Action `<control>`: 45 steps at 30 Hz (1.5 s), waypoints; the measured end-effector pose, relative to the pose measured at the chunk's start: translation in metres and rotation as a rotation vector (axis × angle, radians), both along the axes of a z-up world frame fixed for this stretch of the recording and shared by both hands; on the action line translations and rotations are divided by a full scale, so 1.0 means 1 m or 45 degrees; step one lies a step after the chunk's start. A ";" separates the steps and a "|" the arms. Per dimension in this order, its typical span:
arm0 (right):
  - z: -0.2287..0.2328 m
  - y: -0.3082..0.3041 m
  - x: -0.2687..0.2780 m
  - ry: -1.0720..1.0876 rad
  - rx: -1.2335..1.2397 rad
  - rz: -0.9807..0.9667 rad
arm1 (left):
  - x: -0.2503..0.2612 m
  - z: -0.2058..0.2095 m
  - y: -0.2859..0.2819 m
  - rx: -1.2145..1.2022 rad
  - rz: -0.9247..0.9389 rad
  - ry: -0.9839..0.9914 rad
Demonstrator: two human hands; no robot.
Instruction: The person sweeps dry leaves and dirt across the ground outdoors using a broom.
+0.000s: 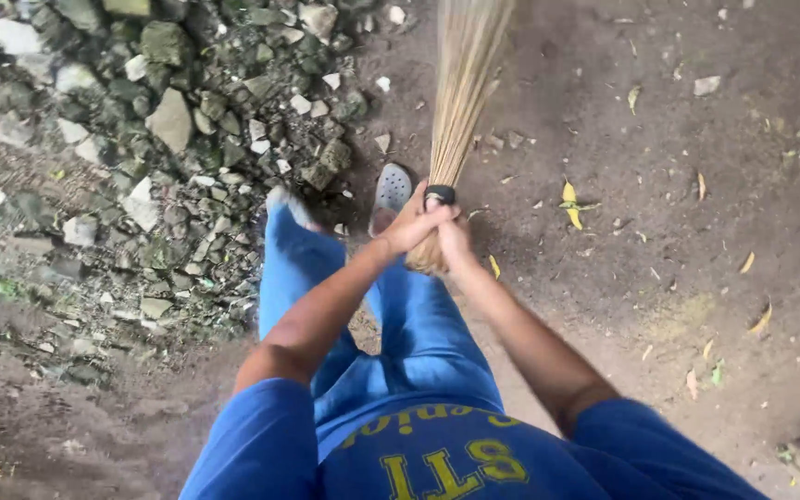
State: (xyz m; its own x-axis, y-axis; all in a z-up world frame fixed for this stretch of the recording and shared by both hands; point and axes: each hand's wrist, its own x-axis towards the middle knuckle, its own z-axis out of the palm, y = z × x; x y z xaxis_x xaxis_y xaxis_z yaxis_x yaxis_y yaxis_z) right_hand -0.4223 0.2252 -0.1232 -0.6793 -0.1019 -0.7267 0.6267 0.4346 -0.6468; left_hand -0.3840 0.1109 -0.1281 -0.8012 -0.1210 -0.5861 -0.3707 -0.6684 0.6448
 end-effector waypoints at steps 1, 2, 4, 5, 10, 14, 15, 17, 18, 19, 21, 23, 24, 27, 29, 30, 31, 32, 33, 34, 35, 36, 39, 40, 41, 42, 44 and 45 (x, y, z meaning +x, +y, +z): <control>-0.003 -0.012 -0.033 0.009 -0.011 0.017 | -0.017 -0.015 0.003 -0.011 0.017 0.009; -0.006 -0.024 -0.066 -0.412 -0.059 0.032 | -0.035 -0.030 0.005 0.032 0.170 -0.104; -0.009 -0.041 -0.100 -0.829 -0.088 0.055 | -0.062 -0.053 0.000 0.091 0.330 -0.213; -0.015 -0.051 -0.108 -0.795 -0.171 -0.012 | -0.075 -0.063 -0.015 0.199 0.320 -0.202; -0.001 -0.143 -0.062 0.141 -0.337 0.009 | -0.063 -0.004 -0.145 -0.036 -0.104 0.087; 0.050 -0.244 -0.066 -0.425 -0.523 -0.079 | -0.056 0.061 -0.236 -0.262 0.082 -0.091; 0.049 -0.271 -0.083 -0.523 -0.600 0.032 | -0.065 0.061 -0.258 -0.344 0.205 -0.192; -0.016 -0.327 -0.133 -0.580 -0.628 0.166 | -0.094 0.007 -0.308 -0.366 0.268 -0.195; -0.048 -0.355 -0.157 -0.644 -0.654 0.304 | -0.108 -0.020 -0.332 -0.389 0.334 -0.204; -0.041 -0.366 -0.164 -0.657 -0.646 0.299 | -0.114 -0.040 -0.341 -0.381 0.332 -0.217; -0.022 -0.395 -0.176 -0.715 -0.566 0.209 | -0.121 -0.072 -0.365 -0.209 0.360 -0.456; 0.003 -0.413 -0.131 -0.589 -0.560 0.155 | -0.091 -0.082 -0.381 -0.272 0.232 -0.333; 0.012 -0.426 -0.115 -0.448 -0.555 0.088 | -0.082 -0.090 -0.394 -0.330 0.085 -0.204; 0.029 -0.407 -0.076 -0.146 -0.273 0.146 | -0.056 0.064 -0.410 -0.145 0.087 -0.064; 0.021 -0.414 -0.095 -0.356 -0.268 0.133 | -0.078 0.050 -0.406 -0.348 0.098 -0.321; 0.015 -0.421 -0.100 -0.573 -0.269 0.122 | -0.085 0.042 -0.408 -0.559 0.110 -0.588; 0.004 -0.417 -0.112 -0.587 -0.243 0.111 | -0.094 0.022 -0.405 -0.532 0.097 -0.601; -0.007 -0.411 -0.123 -0.610 -0.351 0.034 | -0.102 0.001 -0.399 -0.344 0.118 -0.515; -0.021 -0.409 -0.145 -0.607 -0.472 -0.032 | -0.121 -0.022 -0.397 -0.173 0.149 -0.404; -0.012 -0.399 -0.142 -0.598 -0.459 -0.032 | -0.123 -0.015 -0.390 -0.159 0.149 -0.396; -0.005 -0.401 -0.134 -0.541 -0.446 -0.017 | -0.120 -0.005 -0.395 -0.194 0.139 -0.387; 0.002 -0.403 -0.127 -0.485 -0.432 -0.002 | -0.117 0.004 -0.400 -0.231 0.128 -0.378; 0.013 -0.366 -0.106 -0.463 -0.369 -0.022 | -0.089 0.006 -0.360 -0.201 0.077 0.004; 0.008 -0.362 -0.123 -0.459 -0.367 -0.027 | -0.101 0.001 -0.350 -0.198 0.073 0.008; 0.002 -0.361 -0.138 -0.557 -0.372 -0.045 | -0.110 -0.006 -0.343 -0.204 0.134 -0.152; -0.004 -0.359 -0.152 -0.656 -0.378 -0.062 | -0.119 -0.012 -0.336 -0.213 0.195 -0.311; -0.030 -0.330 -0.158 -0.645 -0.335 -0.141 | -0.140 -0.051 -0.319 -0.089 0.103 -0.303; -0.047 -0.328 -0.166 -0.634 -0.320 -0.197 | -0.154 -0.074 -0.322 0.001 0.026 -0.286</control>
State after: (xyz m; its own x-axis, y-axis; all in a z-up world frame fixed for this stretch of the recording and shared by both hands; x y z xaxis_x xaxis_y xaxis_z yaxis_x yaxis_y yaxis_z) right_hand -0.5878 -0.1027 -0.1705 -0.2820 -0.2395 -0.9290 0.9261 0.1850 -0.3288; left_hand -0.5377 -0.2114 -0.2016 -0.6481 -0.1353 -0.7494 -0.4914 -0.6775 0.5472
